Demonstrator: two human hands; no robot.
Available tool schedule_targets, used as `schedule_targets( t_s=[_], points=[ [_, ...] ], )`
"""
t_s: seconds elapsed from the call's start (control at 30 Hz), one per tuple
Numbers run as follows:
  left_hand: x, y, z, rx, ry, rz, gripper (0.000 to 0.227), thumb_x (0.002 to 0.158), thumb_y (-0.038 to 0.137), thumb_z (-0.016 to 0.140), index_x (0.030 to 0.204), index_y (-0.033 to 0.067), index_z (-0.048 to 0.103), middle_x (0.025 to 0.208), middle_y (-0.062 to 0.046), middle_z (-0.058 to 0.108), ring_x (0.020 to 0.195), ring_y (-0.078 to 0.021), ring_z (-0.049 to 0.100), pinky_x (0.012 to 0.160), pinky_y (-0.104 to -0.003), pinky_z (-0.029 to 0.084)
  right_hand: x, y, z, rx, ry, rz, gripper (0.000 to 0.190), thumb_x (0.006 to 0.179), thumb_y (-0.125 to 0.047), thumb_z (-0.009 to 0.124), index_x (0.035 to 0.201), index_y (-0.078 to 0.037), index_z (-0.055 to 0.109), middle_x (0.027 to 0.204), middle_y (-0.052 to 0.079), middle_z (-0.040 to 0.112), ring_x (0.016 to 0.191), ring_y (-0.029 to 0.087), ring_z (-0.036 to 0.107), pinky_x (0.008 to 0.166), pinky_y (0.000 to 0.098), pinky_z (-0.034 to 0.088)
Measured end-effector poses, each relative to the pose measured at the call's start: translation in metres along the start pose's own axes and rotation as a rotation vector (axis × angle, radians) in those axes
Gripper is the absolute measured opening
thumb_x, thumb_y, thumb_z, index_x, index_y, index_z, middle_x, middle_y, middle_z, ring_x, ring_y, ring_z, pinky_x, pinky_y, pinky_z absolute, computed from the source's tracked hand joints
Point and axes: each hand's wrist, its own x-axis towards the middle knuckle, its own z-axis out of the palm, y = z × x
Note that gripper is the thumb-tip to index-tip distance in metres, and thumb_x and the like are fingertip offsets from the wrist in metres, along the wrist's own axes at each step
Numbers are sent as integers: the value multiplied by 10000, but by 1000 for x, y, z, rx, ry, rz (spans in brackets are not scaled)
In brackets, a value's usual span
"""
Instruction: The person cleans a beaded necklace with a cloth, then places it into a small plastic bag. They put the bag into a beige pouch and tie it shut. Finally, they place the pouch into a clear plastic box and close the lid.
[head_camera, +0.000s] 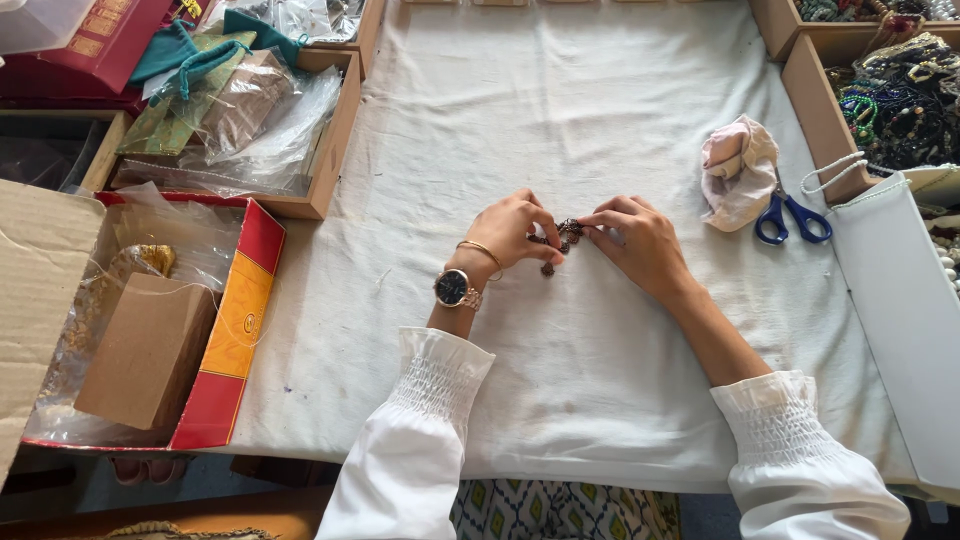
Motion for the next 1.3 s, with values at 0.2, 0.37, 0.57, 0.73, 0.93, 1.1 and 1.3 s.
schedule_targets(
  t_s=[0.2, 0.37, 0.57, 0.73, 0.93, 1.1, 1.3],
  points=[
    [2, -19, 0, -185, -17, 113, 406, 586, 340, 935, 974, 360, 818, 1165, 69, 646, 1080, -142, 656, 951, -326, 564, 0, -7, -9, 36, -29, -23, 166, 912, -158, 752, 1067, -158, 812, 1009, 14, 725, 953, 204, 644, 822, 363, 552],
    [0, -13, 1, -63, -109, 134, 577, 486, 239, 994, 1021, 382, 832, 1202, 63, 602, 1191, -233, 472, 1042, -378, 451, 1, -7, -10, 38, -51, -2, 170, 908, -159, 753, 1068, -159, 809, 1014, 13, 727, 959, 201, 648, 826, 361, 555],
    [10, -23, 12, -117, -24, 105, 494, 500, 307, 985, 966, 374, 834, 1155, 41, 613, 1189, -194, 523, 1022, -338, 511, 0, -6, -8, 24, -51, 1, 169, 908, -155, 756, 1069, -154, 808, 1006, 13, 726, 943, 203, 644, 817, 359, 555],
    [12, -18, 18, -99, 107, 97, 452, 464, 379, 995, 887, 333, 843, 1113, 25, 605, 1156, -194, 541, 1014, -356, 495, 1, -6, -6, 12, -39, -14, 199, 902, -161, 759, 1097, -146, 798, 999, 14, 720, 928, 206, 638, 827, 361, 554],
    [26, -27, 37, -53, 298, 109, 449, 519, 513, 954, 830, 239, 779, 1080, 22, 617, 1111, -191, 585, 990, -354, 506, 0, -5, -4, -21, -40, -14, 183, 916, -180, 759, 1093, -151, 798, 1005, 13, 713, 940, 205, 634, 838, 359, 550],
    [37, -23, 52, 140, 441, 18, 713, 546, 705, 846, 983, 174, 655, 1003, -1, 624, 966, -205, 643, 839, -390, 560, 1, -5, -5, -6, -29, -26, 193, 909, -172, 761, 1095, -137, 799, 991, 24, 705, 928, 220, 628, 837, 369, 546],
    [36, -12, 52, 225, 513, 17, 866, 483, 767, 810, 1023, 118, 620, 950, -44, 633, 860, -209, 669, 722, -359, 585, 1, -5, -5, 4, -26, -47, 230, 899, -159, 762, 1126, -138, 790, 998, 29, 709, 934, 224, 633, 843, 375, 547]
  ],
)
